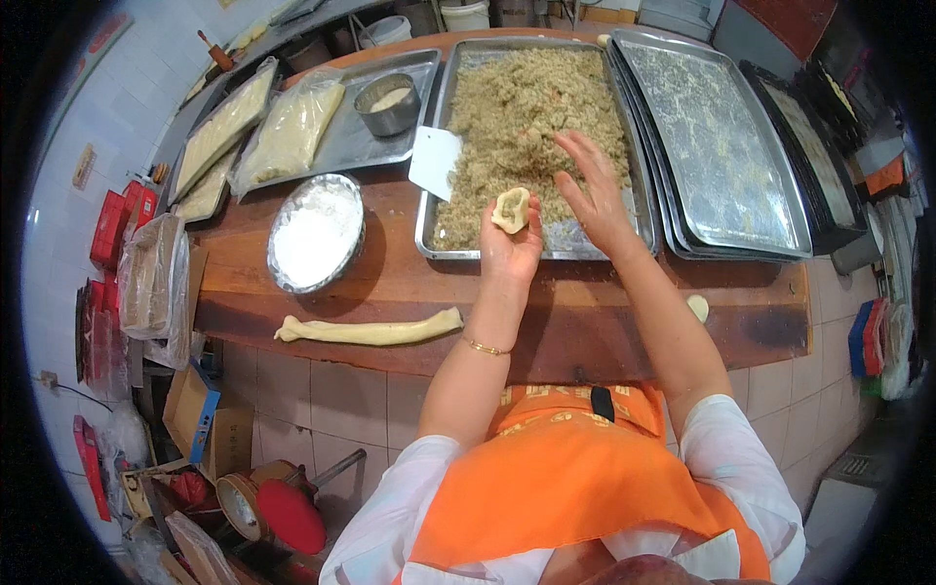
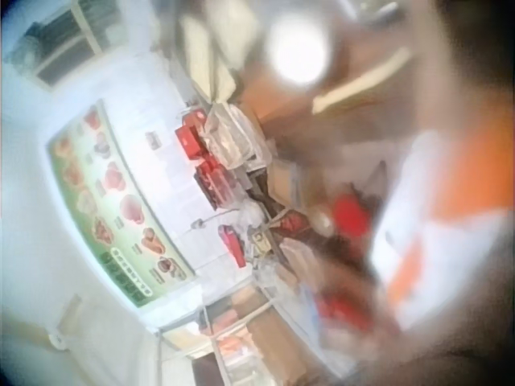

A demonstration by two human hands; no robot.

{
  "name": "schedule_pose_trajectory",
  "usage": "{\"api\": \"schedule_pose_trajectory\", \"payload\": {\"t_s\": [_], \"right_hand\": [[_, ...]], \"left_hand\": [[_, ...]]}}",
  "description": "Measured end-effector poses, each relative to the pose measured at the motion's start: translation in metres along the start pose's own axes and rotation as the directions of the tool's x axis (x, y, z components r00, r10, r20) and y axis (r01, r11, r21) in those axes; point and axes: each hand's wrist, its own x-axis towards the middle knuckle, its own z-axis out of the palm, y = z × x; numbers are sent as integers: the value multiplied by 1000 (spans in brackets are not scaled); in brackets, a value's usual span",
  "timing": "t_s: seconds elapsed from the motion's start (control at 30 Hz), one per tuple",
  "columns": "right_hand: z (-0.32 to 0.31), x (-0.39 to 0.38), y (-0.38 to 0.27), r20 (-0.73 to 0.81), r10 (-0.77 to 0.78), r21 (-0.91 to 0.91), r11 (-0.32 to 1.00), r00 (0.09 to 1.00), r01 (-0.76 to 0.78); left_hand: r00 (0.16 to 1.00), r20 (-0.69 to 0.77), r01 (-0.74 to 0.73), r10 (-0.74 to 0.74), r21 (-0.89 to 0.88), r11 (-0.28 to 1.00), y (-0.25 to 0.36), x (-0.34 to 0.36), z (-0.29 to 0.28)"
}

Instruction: The person prepares dough buns by flattening pieces of dough, filling them with a mixture from a tray, sealing them, and placing the finished buns onto a large metal tray.

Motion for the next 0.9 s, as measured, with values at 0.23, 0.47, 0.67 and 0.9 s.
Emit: {"api": "schedule_pose_trajectory", "payload": {"t_s": [0.23,0.47,0.67,0.9], "right_hand": [[49,-24,-2,303,67,464,861,951,-209],[42,-22,-13,298,147,571,765,943,-299],[18,-21,-43,564,121,689,476,817,-546],[3,-35,-42,543,-61,686,608,838,-401]], "left_hand": [[981,-144,-92,133,259,961,-22,-14,24],[994,-47,-82,96,236,968,-19,-22,21],[968,248,-163,42,488,858,-4,-50,17],[956,292,-154,-16,547,823,-3,-53,3]]}}
